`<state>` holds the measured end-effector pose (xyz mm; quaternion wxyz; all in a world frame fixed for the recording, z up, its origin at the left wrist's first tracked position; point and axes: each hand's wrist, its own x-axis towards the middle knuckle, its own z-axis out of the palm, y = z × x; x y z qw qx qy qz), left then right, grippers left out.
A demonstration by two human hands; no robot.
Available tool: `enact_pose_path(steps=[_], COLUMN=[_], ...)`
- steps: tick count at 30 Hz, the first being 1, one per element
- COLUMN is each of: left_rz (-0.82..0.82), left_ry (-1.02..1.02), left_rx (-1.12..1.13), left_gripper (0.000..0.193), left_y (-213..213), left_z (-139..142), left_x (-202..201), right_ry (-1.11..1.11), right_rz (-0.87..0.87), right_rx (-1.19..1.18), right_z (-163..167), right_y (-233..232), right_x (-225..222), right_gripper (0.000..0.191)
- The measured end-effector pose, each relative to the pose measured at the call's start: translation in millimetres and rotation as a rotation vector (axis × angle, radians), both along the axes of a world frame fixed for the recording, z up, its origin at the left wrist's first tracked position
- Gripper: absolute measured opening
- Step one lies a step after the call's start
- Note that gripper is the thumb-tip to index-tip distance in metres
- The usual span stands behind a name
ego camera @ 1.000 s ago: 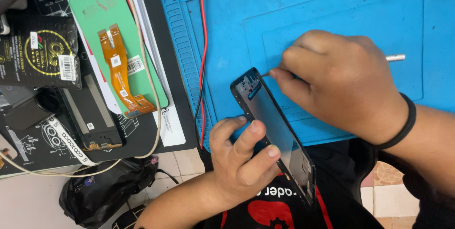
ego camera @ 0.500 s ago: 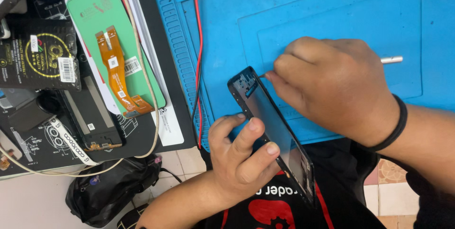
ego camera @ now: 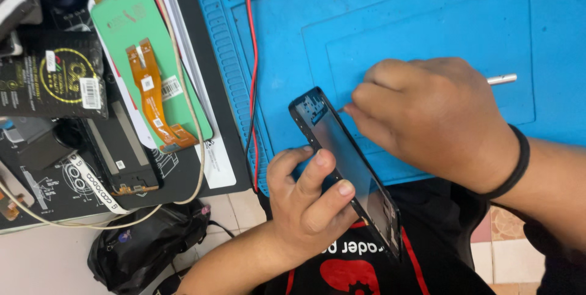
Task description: The person holds a phone frame with the screen removed and uses a small blade to scrape old adhesive residue from its edges. They rotate the frame to reach different sides, then press adhesive material onto the frame's inner edge by hand.
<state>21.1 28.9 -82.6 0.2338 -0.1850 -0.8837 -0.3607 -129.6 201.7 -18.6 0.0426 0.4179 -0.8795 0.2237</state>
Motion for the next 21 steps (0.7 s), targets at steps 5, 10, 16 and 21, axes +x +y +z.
enact_pose_path(steps=[5, 10, 16, 21], left_rz=[0.005, 0.006, 0.012, 0.012], left_ry=[0.001, 0.003, 0.000, 0.008], left_rx=[0.002, 0.006, -0.003, 0.004], left_gripper=[0.087, 0.087, 0.088, 0.089], left_y=[1.1, 1.4, 1.6, 1.8], left_z=[0.6, 0.4, -0.4, -0.6], left_x=[-0.6, -0.6, -0.1, -0.8], right_ry=[-0.017, -0.006, 0.016, 0.061], right_rz=[-0.052, -0.090, -0.069, -0.154], right_rx=[-0.031, -0.029, -0.001, -0.018], right_z=[-5.0, -11.2, -2.0, 7.2], right_y=[1.7, 0.9, -0.7, -15.0], right_x=[3.4, 8.7, 6.5, 11.3], right_gripper=[0.024, 0.028, 0.027, 0.026])
